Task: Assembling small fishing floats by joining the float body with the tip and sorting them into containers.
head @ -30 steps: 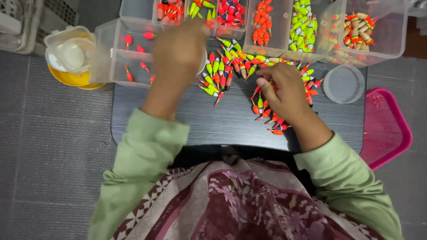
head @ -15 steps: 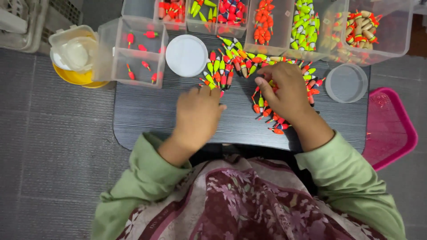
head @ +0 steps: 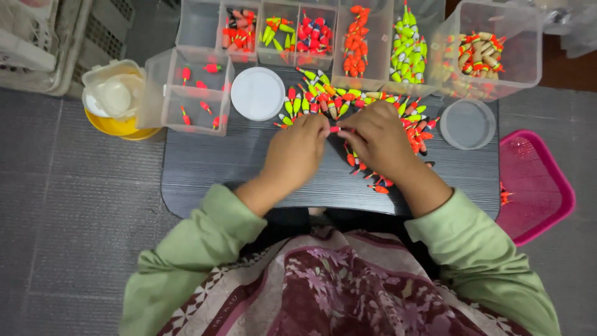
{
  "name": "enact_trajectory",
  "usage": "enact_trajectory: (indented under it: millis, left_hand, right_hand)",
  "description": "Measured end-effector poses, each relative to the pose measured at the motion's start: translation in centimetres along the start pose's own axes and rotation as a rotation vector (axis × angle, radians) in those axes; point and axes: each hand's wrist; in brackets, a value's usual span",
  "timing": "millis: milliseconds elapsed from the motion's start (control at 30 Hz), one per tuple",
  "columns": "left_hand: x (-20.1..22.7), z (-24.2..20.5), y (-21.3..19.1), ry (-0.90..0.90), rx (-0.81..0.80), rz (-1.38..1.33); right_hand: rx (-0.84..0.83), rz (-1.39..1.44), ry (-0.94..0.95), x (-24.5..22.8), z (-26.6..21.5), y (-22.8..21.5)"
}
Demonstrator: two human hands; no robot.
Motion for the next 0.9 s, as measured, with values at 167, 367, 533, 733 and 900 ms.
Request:
enact_trajectory:
  millis: [167,367,533,733,900]
  left_hand:
    - [-0.8,2.7,1.7,0.114,-0.036,-0.175]
    - [-0.2,2.1,1.5,0.176,0.000,-0.159]
    - [-1.3,2.4,1.5,0.208,0.048,-0.171]
    - [-0.5,2.0,1.3,0.228,0.071,-0.201]
    - [-0.7,2.1,0.8,0.210,0.076,-0.222]
  right_hand:
    - [0.036,-0.026,0.081,1.4,-1.1,0.2]
    - [-0.009,-0.027,0.158,0.8,-1.1,0.4]
    - [-0.025,0.016,0.142,-0.1,0.1,0.1]
    - [-0.051,0.006,0.149,0.6,-1.1,1.0]
    - [-0.028,0.056,0.141,0.3,0.1,-0.2]
Point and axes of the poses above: each hand's wrist, its own z-axis towards the middle knuckle, its own y-axis out of the palm, x = y × z, and after that the axes turned 14 degrees about -y, right-handed
